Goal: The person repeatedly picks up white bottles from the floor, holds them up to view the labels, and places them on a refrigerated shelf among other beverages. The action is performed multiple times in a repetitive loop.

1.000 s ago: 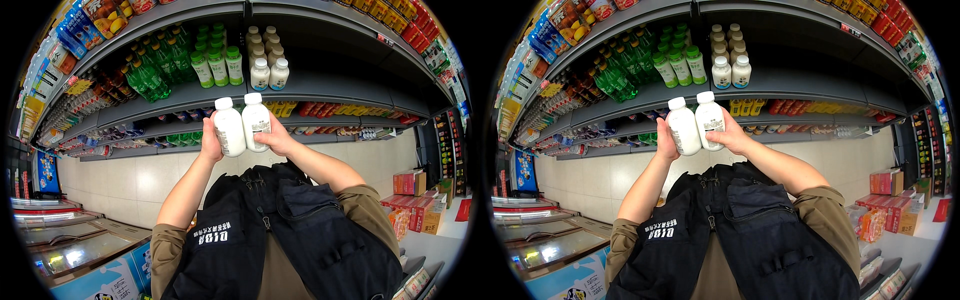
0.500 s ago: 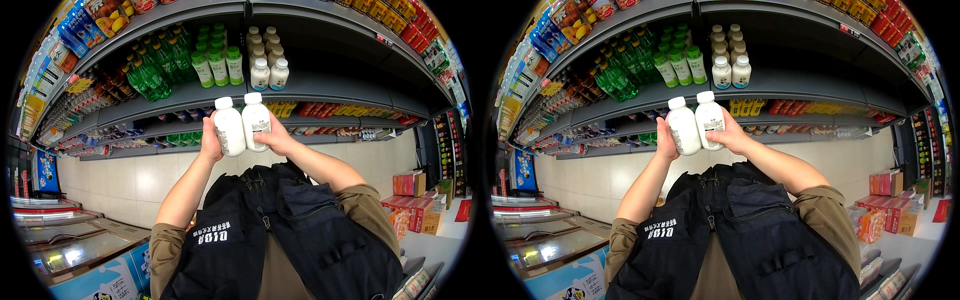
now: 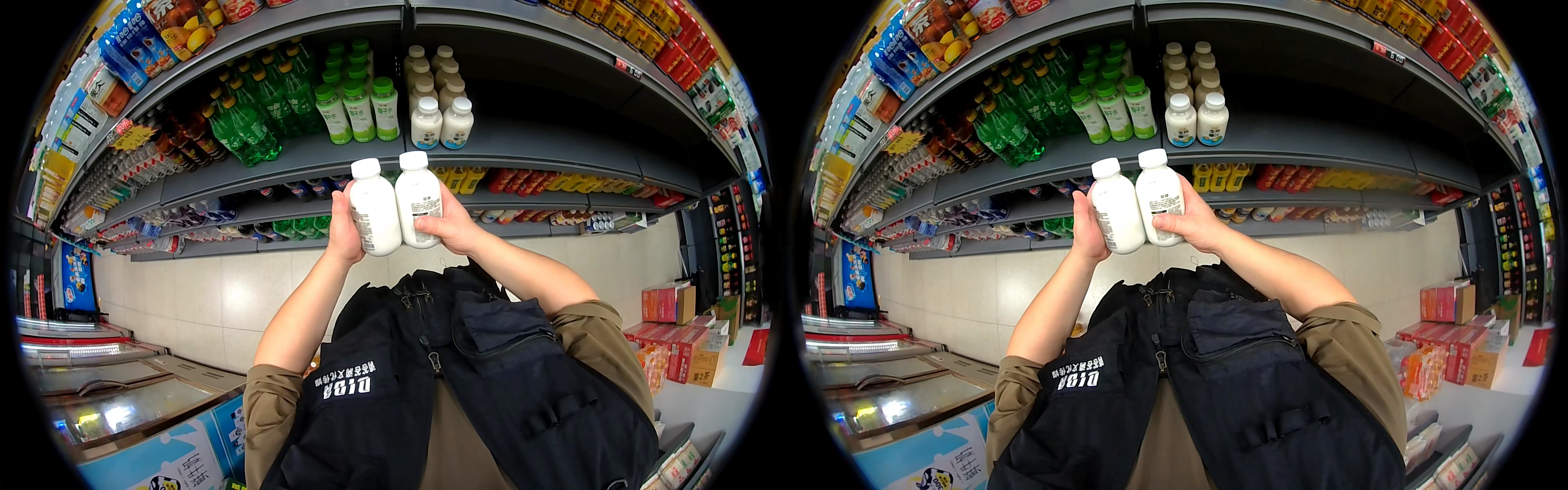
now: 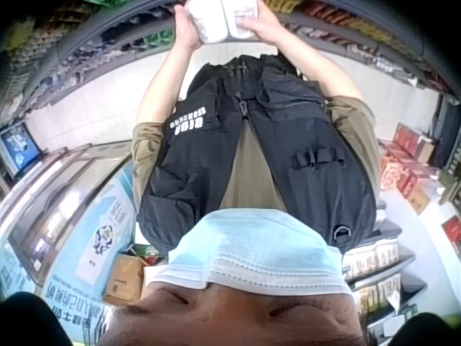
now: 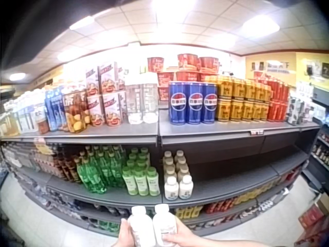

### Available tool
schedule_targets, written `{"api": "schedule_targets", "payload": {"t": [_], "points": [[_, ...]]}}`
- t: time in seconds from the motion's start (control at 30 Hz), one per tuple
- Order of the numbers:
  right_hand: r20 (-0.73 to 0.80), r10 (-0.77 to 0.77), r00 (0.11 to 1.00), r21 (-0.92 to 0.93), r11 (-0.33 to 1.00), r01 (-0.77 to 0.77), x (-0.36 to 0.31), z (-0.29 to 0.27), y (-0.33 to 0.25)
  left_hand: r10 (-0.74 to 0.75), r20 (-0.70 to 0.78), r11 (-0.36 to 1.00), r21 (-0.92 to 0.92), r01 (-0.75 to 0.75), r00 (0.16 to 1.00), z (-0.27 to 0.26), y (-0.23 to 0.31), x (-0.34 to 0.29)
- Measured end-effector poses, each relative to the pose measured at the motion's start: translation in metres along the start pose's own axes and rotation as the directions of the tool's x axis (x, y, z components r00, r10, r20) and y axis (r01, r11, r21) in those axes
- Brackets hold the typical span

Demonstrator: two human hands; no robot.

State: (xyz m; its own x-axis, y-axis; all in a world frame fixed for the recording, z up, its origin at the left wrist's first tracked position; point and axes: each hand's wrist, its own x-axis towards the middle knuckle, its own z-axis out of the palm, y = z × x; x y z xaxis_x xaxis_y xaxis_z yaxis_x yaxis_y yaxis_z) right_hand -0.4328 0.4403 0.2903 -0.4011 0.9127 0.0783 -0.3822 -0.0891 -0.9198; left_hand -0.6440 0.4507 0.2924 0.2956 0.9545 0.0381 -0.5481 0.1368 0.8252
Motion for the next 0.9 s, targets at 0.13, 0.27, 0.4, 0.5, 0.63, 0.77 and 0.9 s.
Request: {"api": "schedule_targets", "payload": {"t": [0.13,0.27,0.4,0.5,0.63,0.77,0.9], "points": [[0.008,-0.001,1.0,-0.007,1.0,0.001,0.0018,0.0003,-0.0012,-0.002,0.004,1.0,0.011,0.002,1.0,-0.001,0.001,0.0003],[0.009,-0.01,1.0,0.001,1.0,0.01,0.0024,-0.0003,-0.0001,-0.018,-0.011,1.0,0.012,0.019,1.0,0.0004,0.0022,0.0007],[-0.003,-0.01,1.0,0.004,1.0,0.01,0.0021,0.0011,-0.0004,-0.015,0.004,1.0,0.015,0.015,1.0,-0.0023,0.0014,0.0014],[-0.007,-0.011,1.0,0.002,1.0,0.011,0.0025,0.0012,-0.001,-0.018,-0.003,1.0,0.016,0.018,1.0,-0.0021,0.0014,0.0017],[-0.005,-0.011,1.0,-0.001,1.0,0.011,0.0031,0.0009,-0.0023,-0.016,-0.008,1.0,0.015,0.017,1.0,-0.002,0.0004,0.0033],[-0.01,-0.014,1.0,-0.004,1.0,0.014,0.0036,0.0001,-0.0015,-0.016,0.001,1.0,0.02,0.015,1.0,-0.0016,0.0015,0.0037],[0.0,-0.015,1.0,-0.003,1.0,0.015,0.0045,0.0002,-0.0017,-0.014,0.007,1.0,0.015,0.014,1.0,-0.0031,0.0012,0.004]]}}
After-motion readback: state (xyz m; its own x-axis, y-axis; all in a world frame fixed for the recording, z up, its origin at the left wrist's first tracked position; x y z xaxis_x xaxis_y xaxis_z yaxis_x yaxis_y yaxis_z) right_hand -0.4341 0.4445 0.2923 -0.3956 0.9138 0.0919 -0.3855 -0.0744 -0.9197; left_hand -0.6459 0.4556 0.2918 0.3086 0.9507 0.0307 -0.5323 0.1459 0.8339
